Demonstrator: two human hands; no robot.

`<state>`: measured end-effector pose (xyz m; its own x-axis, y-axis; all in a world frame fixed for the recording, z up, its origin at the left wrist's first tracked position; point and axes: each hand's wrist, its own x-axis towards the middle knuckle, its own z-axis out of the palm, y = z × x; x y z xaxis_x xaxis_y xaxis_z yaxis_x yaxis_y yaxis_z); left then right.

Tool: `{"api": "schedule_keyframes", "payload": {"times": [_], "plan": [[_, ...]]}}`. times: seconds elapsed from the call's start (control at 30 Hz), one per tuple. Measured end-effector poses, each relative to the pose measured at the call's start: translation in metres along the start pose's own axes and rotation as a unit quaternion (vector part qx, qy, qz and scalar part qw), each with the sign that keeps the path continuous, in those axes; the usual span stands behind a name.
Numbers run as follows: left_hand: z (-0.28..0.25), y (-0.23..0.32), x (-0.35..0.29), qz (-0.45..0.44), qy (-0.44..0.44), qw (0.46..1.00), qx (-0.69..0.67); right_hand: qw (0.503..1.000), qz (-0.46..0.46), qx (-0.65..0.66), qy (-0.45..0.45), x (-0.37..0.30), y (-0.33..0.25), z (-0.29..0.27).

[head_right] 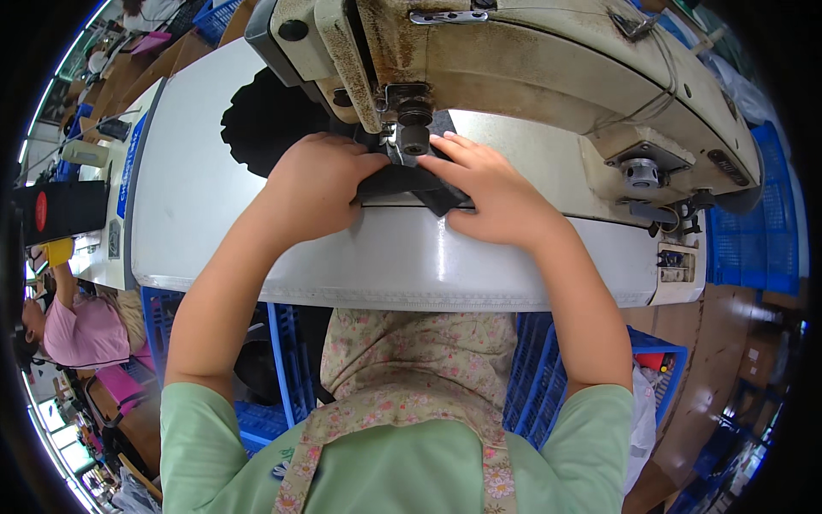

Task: The person stitches shoe pieces together using a sewing machine, trims the thread with thread snips, places the piece into a basket, and sews new shoe parts together with the sewing machine.

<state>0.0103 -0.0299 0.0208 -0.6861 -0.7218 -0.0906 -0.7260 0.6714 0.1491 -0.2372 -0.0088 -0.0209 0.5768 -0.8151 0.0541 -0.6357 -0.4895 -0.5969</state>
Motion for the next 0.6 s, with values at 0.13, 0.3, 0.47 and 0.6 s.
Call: {"api": "schedule_keyframes", "payload": {"times": [0.13, 0.3, 0.47, 0.6], "plan": [[-0.002, -0.004, -0.002, 0.009, 0.034, 0.998, -0.056, 0.998, -0.038, 0.037, 0.037, 0.01, 0.024, -0.005], [0.016, 0.002, -0.014, -0.007, 0.109, 0.993, -0.037, 0.971, 0.136, 0.196, -0.011, 0.031, 0.029, -0.018], [0.008, 0.005, -0.01, -0.015, 0.054, 0.998, 0.01, 0.974, 0.057, 0.208, 0.065, 0.025, 0.029, -0.01], [0.011, -0.006, -0.011, 0.012, 0.054, 0.998, -0.028, 0.938, 0.182, 0.288, 0.067, 0.027, 0.014, -0.02]]}}
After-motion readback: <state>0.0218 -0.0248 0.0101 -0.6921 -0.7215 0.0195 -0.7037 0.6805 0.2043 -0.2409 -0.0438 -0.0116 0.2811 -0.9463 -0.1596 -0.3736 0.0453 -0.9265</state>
